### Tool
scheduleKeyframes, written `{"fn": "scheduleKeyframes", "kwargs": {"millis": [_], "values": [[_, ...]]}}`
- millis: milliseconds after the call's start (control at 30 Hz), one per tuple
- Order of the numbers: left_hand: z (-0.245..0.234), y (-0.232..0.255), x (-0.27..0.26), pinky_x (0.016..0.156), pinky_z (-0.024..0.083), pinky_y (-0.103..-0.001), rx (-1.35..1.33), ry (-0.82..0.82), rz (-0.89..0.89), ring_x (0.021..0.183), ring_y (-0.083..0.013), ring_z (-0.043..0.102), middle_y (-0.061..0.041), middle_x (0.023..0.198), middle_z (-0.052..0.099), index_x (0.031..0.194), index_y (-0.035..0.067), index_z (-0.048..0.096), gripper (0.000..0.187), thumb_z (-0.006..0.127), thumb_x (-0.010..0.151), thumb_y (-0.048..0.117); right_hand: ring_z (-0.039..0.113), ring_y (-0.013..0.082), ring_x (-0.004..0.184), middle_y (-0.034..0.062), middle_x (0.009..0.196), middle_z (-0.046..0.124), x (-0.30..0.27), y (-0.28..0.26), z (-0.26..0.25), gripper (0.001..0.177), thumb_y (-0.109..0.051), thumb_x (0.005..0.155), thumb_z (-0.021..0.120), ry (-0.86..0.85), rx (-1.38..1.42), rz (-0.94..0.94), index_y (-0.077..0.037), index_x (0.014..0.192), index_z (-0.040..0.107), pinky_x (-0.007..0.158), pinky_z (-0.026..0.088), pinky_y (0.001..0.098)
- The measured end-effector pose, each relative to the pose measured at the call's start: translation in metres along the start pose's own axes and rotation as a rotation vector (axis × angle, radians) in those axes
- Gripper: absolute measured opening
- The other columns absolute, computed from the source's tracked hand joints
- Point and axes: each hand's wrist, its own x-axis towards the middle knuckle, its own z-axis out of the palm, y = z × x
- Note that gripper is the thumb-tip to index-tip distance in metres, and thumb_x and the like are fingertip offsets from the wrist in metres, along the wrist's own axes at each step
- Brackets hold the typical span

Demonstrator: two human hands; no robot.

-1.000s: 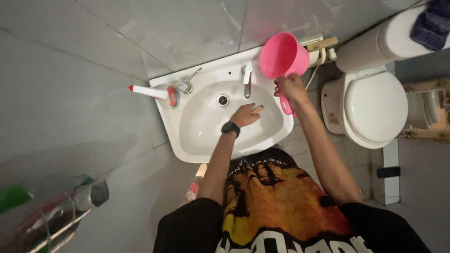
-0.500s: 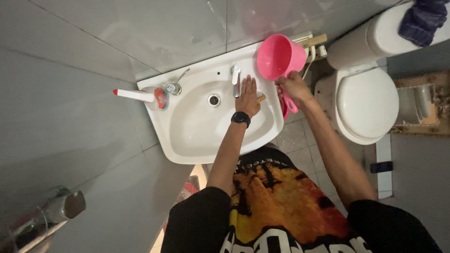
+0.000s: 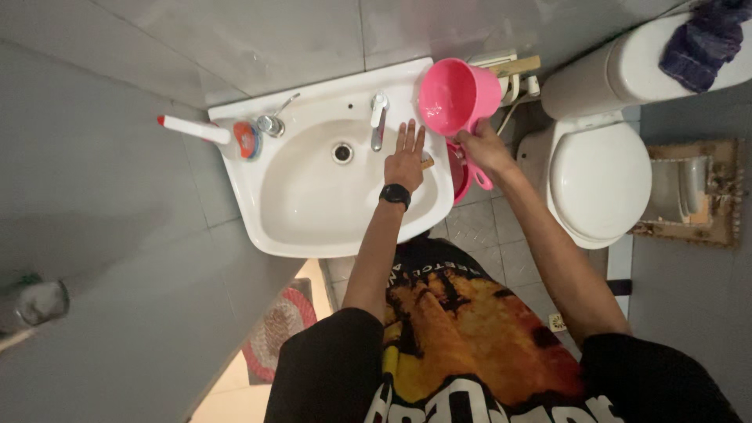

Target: The person repeatedly fills a pink plastic cup with water from the sink faucet and pours it over a sponge held in the other hand. After several rinses, the person sprays a cleaning solution onto the sink basin and scrubs the surface with the sponge.

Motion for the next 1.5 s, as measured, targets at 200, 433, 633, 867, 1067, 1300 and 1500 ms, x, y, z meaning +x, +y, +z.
{"fn": "scheduleKeyframes", "kwargs": {"millis": [200, 433, 633, 867, 1067, 1300, 1500], "values": [[0.005, 0.009, -0.01, 0.081, 0.06, -0.042, 0.028, -0.004, 0.007, 0.158, -0.0291, 0.013, -0.008, 0.171, 0.013, 0.164, 0.021, 0.022, 0.087, 0.066, 0.088, 0.014, 0.057, 0.012, 0.067, 0.0098, 0.093, 0.06, -0.013, 0.01, -0.013, 0.024, -0.004, 0.099, 0.05, 0.006, -0.058, 0.033, 0.003, 0.119, 0.038, 0.057, 0.051, 0.0294], [0.028, 0.02, -0.025, 0.085, 0.061, -0.038, -0.012, 0.013, -0.011, 0.159, -0.023, 0.018, -0.005, 0.173, 0.017, 0.163, 0.017, 0.023, 0.091, 0.063, 0.082, 0.005, 0.058, 0.0106, 0.07, 0.0083, 0.093, 0.06, -0.037, 0.021, -0.026, 0.029, -0.006, 0.1, 0.049, -0.018, -0.176, 0.038, 0.0, 0.125, 0.037, 0.06, 0.054, 0.0284], [0.029, 0.032, -0.043, 0.094, 0.057, -0.041, -0.093, -0.014, 0.054, 0.156, -0.0205, 0.023, -0.004, 0.169, 0.022, 0.163, 0.011, 0.021, 0.088, 0.065, 0.086, 0.014, 0.057, 0.0112, 0.069, 0.0069, 0.088, 0.059, -0.051, 0.035, -0.034, 0.03, -0.005, 0.1, 0.052, -0.053, -0.177, 0.039, 0.004, 0.125, 0.038, 0.058, 0.052, 0.0288], [0.033, 0.059, -0.076, 0.097, 0.056, -0.04, -0.141, -0.044, 0.075, 0.155, -0.022, 0.023, -0.012, 0.169, 0.022, 0.161, 0.011, 0.022, 0.091, 0.067, 0.082, 0.021, 0.058, 0.0119, 0.064, 0.0079, 0.088, 0.062, -0.067, 0.059, -0.046, 0.033, -0.004, 0.099, 0.049, -0.101, -0.23, -0.025, 0.002, 0.129, 0.036, 0.053, 0.05, 0.0284], [0.049, 0.057, -0.091, 0.098, 0.055, -0.04, -0.131, -0.04, 0.097, 0.155, -0.0217, 0.023, -0.01, 0.17, 0.02, 0.162, 0.008, 0.019, 0.092, 0.069, 0.085, 0.021, 0.061, 0.0141, 0.066, 0.0123, 0.091, 0.063, -0.084, 0.079, -0.049, 0.033, -0.003, 0.102, 0.053, -0.073, -0.228, -0.008, 0.008, 0.129, 0.038, 0.055, 0.051, 0.0295], [0.05, 0.053, -0.116, 0.103, 0.052, -0.042, -0.011, -0.163, 0.133, 0.156, -0.0203, 0.025, -0.009, 0.171, 0.016, 0.16, 0.006, 0.02, 0.095, 0.069, 0.078, 0.016, 0.06, 0.0136, 0.067, 0.0139, 0.098, 0.063, -0.114, 0.098, -0.043, 0.046, -0.005, 0.099, 0.051, -0.067, -0.257, 0.001, 0.0, 0.14, 0.03, 0.056, 0.054, 0.0301], [0.045, 0.043, -0.154, 0.106, 0.049, -0.048, 0.01, -0.304, 0.176, 0.153, -0.0233, 0.029, -0.011, 0.172, 0.017, 0.163, 0.005, 0.017, 0.094, 0.067, 0.083, 0.015, 0.058, 0.0141, 0.066, 0.0148, 0.101, 0.062, -0.136, 0.119, -0.027, 0.046, -0.004, 0.099, 0.051, 0.005, -0.205, -0.01, 0.0, 0.14, 0.032, 0.055, 0.052, 0.0306]]}}
